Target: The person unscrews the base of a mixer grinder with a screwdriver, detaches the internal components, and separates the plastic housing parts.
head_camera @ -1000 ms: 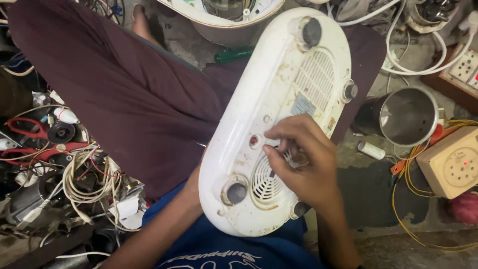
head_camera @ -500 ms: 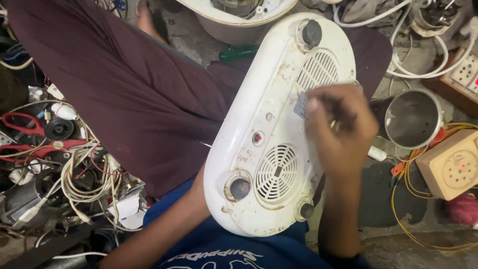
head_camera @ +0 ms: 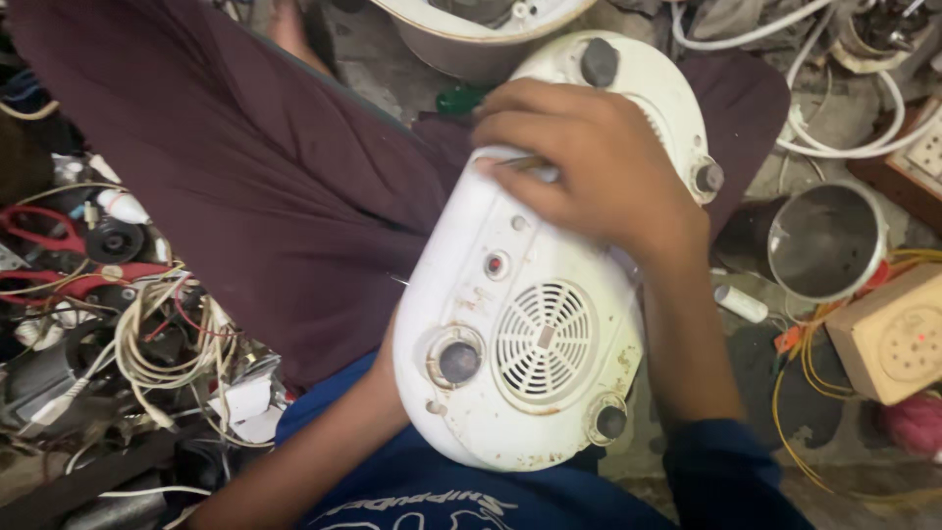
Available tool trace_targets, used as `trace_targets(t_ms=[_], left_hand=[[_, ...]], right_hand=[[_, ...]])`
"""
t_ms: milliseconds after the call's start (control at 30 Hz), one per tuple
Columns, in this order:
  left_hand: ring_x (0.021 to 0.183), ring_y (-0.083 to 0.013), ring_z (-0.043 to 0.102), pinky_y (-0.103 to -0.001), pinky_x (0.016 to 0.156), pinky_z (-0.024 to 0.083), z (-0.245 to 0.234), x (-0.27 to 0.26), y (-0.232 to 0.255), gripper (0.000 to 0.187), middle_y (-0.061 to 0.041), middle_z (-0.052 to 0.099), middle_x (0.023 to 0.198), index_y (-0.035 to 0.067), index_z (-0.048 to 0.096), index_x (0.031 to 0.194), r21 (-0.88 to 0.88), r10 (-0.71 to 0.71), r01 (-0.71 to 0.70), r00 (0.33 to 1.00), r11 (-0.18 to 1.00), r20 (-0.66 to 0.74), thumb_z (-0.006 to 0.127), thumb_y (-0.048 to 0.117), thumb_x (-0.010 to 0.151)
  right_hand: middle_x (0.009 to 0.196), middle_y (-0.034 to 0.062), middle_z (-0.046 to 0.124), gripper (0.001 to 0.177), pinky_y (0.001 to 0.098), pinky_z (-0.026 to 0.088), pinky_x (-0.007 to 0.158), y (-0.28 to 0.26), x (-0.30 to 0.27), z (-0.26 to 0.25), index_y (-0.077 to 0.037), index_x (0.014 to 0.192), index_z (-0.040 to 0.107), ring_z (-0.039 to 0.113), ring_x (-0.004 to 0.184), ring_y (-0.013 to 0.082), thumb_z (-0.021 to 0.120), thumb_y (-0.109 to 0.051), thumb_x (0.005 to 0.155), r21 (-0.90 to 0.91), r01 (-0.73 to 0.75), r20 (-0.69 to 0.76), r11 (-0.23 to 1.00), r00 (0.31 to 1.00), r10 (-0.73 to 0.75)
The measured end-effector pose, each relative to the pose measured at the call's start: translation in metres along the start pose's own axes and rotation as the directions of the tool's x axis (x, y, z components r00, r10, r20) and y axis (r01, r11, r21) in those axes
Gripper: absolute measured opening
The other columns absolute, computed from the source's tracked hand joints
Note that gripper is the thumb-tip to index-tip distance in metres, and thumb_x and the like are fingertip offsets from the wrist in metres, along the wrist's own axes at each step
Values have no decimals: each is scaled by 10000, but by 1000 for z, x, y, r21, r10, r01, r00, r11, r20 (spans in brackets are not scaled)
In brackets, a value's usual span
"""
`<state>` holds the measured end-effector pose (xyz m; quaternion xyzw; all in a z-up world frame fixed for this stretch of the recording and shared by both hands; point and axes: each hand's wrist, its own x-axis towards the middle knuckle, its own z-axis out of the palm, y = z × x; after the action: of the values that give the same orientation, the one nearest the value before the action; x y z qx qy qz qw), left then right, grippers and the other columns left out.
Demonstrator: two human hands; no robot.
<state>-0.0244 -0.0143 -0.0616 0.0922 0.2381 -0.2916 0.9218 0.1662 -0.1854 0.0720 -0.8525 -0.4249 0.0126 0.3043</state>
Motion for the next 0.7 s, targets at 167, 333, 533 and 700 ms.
trace_targets(t_ms=[167, 333, 533, 700], left_hand=[[1192, -289, 652, -426, 1035, 543, -3, 1, 0, 454, -203, 622, 1359, 6, 500, 1438, -30, -1, 0, 1000, 1000, -25, 541, 161, 1012], [1177, -290, 659, -426, 1026, 547, -12, -3, 0, 429, -202, 631, 1344, 7, 515, 1421, -66, -16, 15, 1000, 998, -19, 521, 153, 1018], [1158, -290, 668, -426, 1015, 551, -14, -3, -4, 403, -200, 642, 1327, 9, 532, 1402, -107, -20, 18, 1000, 994, -20, 497, 144, 1024], [1154, -277, 676, -424, 1002, 557, -2, -1, 2, 400, -174, 648, 1320, 63, 537, 1400, -15, 145, -148, 983, 989, -114, 489, 130, 1009]], right_hand=[[1104, 51, 744, 259, 421, 537, 718, 2, 9, -1, -79, 1012, 758, 714, 869, 300, 712, -328, 957, -46, 7, 138, 999, 990, -1], [1084, 49, 738, 230, 421, 535, 719, -4, 7, 0, -88, 976, 752, 710, 866, 298, 726, -316, 958, -59, 9, 113, 998, 994, -2], [1119, 49, 725, 216, 413, 530, 710, -11, 5, -4, -93, 1004, 762, 712, 876, 293, 761, -300, 941, -118, 53, 50, 992, 998, -47], [926, 86, 660, 312, 446, 504, 575, -14, 18, -2, -99, 883, 760, 667, 679, 308, 757, -411, 873, -283, 44, 182, 958, 983, 8]])
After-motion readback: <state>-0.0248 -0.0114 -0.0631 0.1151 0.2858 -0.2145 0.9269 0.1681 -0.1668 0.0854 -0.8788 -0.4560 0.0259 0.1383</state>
